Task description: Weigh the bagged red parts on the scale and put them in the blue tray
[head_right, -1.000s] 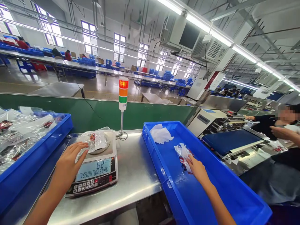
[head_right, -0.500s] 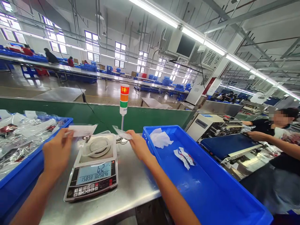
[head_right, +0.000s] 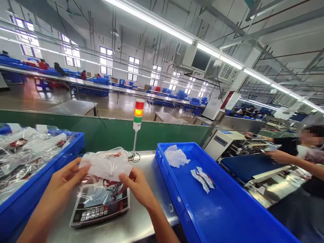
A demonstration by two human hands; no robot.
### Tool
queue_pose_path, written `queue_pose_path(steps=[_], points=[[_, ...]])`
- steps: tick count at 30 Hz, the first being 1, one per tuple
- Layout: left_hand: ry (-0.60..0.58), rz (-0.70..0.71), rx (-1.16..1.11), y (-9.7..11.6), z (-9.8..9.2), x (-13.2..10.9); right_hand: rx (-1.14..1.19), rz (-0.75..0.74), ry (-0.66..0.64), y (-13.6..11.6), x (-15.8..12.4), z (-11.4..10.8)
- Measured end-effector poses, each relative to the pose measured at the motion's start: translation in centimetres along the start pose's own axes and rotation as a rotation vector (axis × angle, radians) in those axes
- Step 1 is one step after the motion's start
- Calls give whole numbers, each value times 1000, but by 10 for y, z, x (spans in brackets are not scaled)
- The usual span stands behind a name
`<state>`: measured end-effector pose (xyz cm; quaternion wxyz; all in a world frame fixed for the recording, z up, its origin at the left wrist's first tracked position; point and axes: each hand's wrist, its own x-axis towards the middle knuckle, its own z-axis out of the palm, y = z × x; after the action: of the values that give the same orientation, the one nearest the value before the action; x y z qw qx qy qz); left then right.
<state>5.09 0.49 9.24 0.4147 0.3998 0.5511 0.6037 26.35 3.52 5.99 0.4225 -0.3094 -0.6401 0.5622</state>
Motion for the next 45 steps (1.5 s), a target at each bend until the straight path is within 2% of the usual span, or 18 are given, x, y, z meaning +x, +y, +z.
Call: queue_pose_path(steps=[4,7,13,16,18,22,25,33,39,45], points=[[-141,-23,-43,-9,24,-1,14,40,289,2,-32,1],[-171,-21,-59,-12,37,-3,18,58,399,-3,-47,-7],[-156,42,-13,-9,45,-4,132,216,210,-13,-62,-15],[-89,122,-76,-7,45,-7,126,187,292,-13,-64,-9],[-90,119,-119,-7,46,-16,145,131,387,-13,-63,-5],[-295,-87,-87,-11,55,-50,178,33,541,-19,-62,4],[-373,-171,-91,-12,63,-67,171,21,538,-22,-63,6],[-259,-157,-181,-12,70,-74,146,59,580,-21,-68,3],[-263,-191,-212,-7,74,-81,140,36,606,-25,-67,7],[-219,-201,-228,-3,76,-83,146,35,635,-31,-65,12]])
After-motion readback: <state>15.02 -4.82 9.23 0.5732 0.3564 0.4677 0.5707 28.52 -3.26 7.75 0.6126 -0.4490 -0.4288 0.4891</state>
